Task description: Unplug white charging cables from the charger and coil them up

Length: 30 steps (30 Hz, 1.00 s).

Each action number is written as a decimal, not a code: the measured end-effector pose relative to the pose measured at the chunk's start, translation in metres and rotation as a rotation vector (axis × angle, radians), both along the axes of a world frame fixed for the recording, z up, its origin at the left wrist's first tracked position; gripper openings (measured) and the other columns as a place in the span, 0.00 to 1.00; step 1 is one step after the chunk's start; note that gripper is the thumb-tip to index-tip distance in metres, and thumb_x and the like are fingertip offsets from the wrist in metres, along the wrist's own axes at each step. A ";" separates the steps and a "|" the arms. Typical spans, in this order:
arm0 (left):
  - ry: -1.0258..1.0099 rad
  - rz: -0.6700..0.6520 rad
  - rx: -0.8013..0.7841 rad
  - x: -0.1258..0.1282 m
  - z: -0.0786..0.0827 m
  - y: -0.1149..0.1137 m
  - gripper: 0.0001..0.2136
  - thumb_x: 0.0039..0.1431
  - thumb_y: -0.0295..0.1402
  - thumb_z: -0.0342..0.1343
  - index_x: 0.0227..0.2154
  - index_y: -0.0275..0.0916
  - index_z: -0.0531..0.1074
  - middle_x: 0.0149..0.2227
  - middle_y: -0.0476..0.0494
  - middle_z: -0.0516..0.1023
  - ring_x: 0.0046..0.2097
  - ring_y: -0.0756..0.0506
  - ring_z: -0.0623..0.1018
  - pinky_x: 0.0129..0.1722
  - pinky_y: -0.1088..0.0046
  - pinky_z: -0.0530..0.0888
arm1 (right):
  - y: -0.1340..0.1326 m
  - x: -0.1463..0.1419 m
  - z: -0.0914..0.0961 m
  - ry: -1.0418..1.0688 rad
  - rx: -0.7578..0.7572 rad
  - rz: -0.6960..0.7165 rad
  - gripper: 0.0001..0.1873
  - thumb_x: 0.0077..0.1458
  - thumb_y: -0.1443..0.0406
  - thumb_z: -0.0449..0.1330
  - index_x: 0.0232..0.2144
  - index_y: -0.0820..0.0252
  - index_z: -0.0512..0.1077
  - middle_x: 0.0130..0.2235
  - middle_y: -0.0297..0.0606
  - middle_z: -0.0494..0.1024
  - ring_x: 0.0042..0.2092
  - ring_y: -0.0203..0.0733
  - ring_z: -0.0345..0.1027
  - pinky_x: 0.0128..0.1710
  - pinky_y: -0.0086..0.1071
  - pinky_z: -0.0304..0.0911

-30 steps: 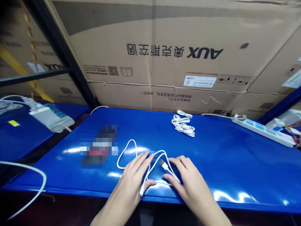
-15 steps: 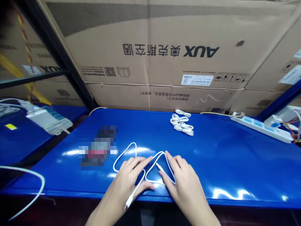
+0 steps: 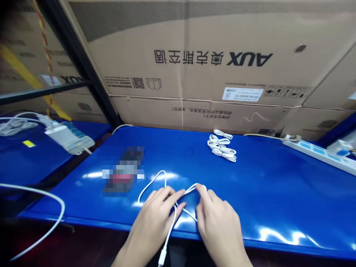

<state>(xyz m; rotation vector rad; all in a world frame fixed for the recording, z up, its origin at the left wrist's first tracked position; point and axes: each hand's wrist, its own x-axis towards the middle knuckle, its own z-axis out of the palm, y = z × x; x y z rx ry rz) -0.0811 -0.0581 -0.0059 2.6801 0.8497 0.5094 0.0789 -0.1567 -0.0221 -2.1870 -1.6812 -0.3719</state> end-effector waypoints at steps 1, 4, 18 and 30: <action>0.005 -0.008 -0.022 0.000 0.000 0.001 0.15 0.68 0.34 0.56 0.56 0.44 0.73 0.40 0.44 0.77 0.40 0.41 0.77 0.41 0.59 0.77 | 0.002 -0.001 0.000 -0.004 -0.008 0.000 0.16 0.67 0.66 0.44 0.48 0.53 0.70 0.34 0.37 0.81 0.24 0.43 0.74 0.20 0.32 0.62; -0.008 -0.039 -0.121 -0.003 -0.002 0.004 0.24 0.61 0.36 0.65 0.59 0.46 0.70 0.42 0.45 0.76 0.42 0.42 0.77 0.43 0.62 0.78 | 0.007 -0.001 0.000 -0.015 -0.021 -0.017 0.15 0.67 0.66 0.44 0.41 0.54 0.71 0.33 0.39 0.78 0.29 0.45 0.75 0.19 0.31 0.60; -0.087 0.130 -0.018 0.001 -0.009 0.001 0.16 0.69 0.32 0.52 0.58 0.39 0.68 0.32 0.45 0.81 0.33 0.39 0.81 0.38 0.58 0.77 | -0.006 0.000 -0.004 0.118 0.009 0.043 0.23 0.70 0.49 0.48 0.54 0.58 0.67 0.32 0.42 0.79 0.28 0.48 0.77 0.23 0.34 0.69; -0.128 0.089 -0.059 -0.002 -0.007 0.003 0.15 0.70 0.31 0.52 0.57 0.42 0.70 0.46 0.41 0.80 0.45 0.38 0.80 0.46 0.55 0.78 | -0.018 0.024 0.030 0.149 -0.044 0.352 0.14 0.70 0.60 0.51 0.50 0.49 0.74 0.44 0.43 0.78 0.40 0.44 0.76 0.35 0.32 0.73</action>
